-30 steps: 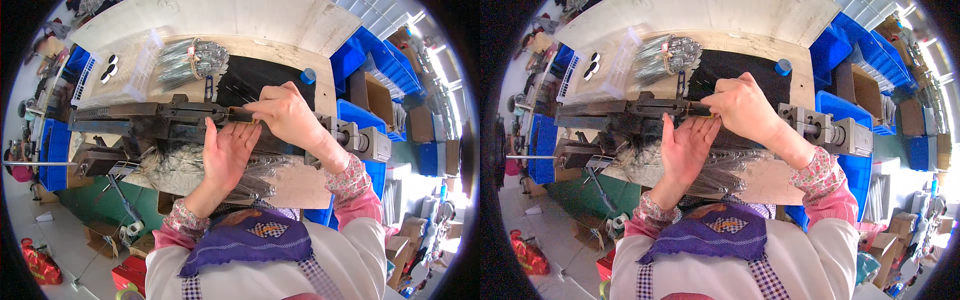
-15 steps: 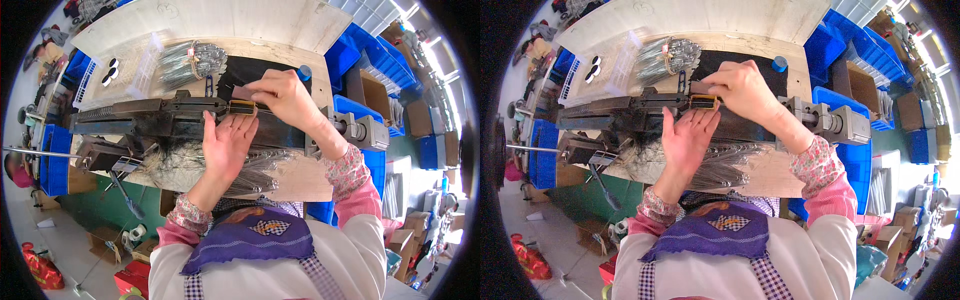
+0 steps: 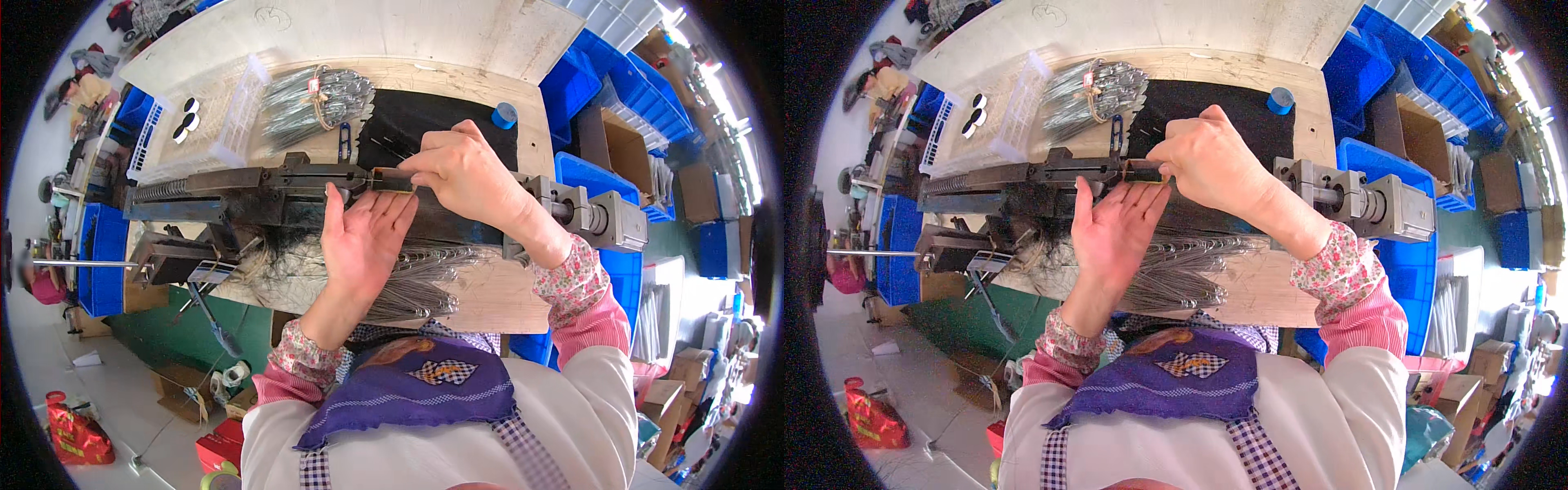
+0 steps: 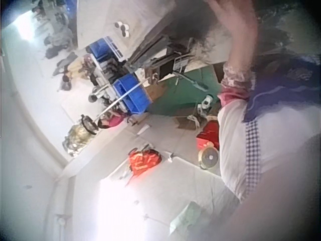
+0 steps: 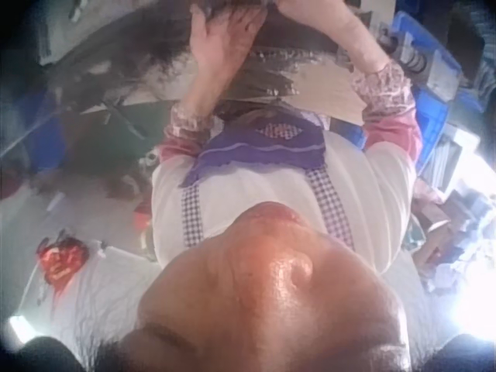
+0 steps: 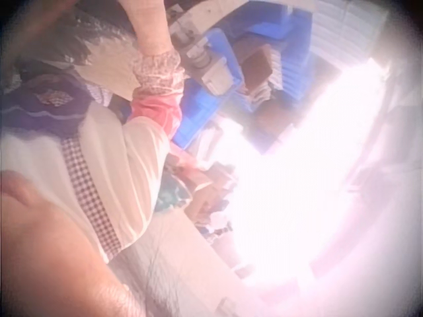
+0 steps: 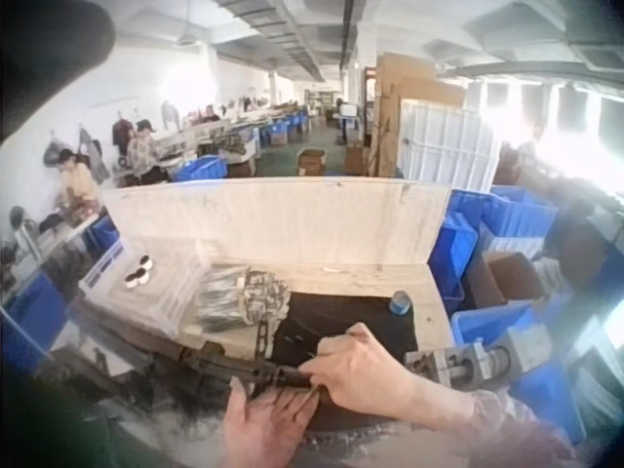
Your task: Manually assembling small circular and rectangular metal or plastic components using a workbench jig or machine.
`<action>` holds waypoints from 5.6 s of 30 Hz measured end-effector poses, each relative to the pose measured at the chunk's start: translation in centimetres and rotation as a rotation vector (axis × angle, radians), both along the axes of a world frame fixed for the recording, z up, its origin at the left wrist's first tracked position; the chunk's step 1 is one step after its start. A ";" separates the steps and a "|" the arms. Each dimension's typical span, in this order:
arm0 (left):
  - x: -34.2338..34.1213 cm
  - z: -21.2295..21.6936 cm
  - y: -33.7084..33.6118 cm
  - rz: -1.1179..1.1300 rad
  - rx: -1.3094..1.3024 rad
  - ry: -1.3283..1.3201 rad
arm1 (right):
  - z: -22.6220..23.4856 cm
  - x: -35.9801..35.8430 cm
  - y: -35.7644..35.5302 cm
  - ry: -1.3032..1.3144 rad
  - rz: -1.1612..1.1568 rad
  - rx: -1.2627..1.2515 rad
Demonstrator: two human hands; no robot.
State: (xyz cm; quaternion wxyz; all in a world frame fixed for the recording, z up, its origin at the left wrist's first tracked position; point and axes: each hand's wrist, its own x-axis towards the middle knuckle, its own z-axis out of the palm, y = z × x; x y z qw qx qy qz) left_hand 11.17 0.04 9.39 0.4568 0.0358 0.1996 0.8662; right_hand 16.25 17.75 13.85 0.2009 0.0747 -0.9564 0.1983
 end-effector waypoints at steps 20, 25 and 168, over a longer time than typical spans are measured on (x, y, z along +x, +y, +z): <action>0.6 -0.8 -1.1 0.086 0.127 -0.104 | 3.1 2.2 -4.7 -0.202 -0.177 0.014; 0.3 0.9 -0.8 0.036 -0.008 -0.055 | 2.4 1.5 -5.7 -0.233 -0.117 0.264; -4.7 5.8 -1.1 0.764 -0.810 2.584 | -2.0 -0.3 -0.7 0.242 0.090 -0.240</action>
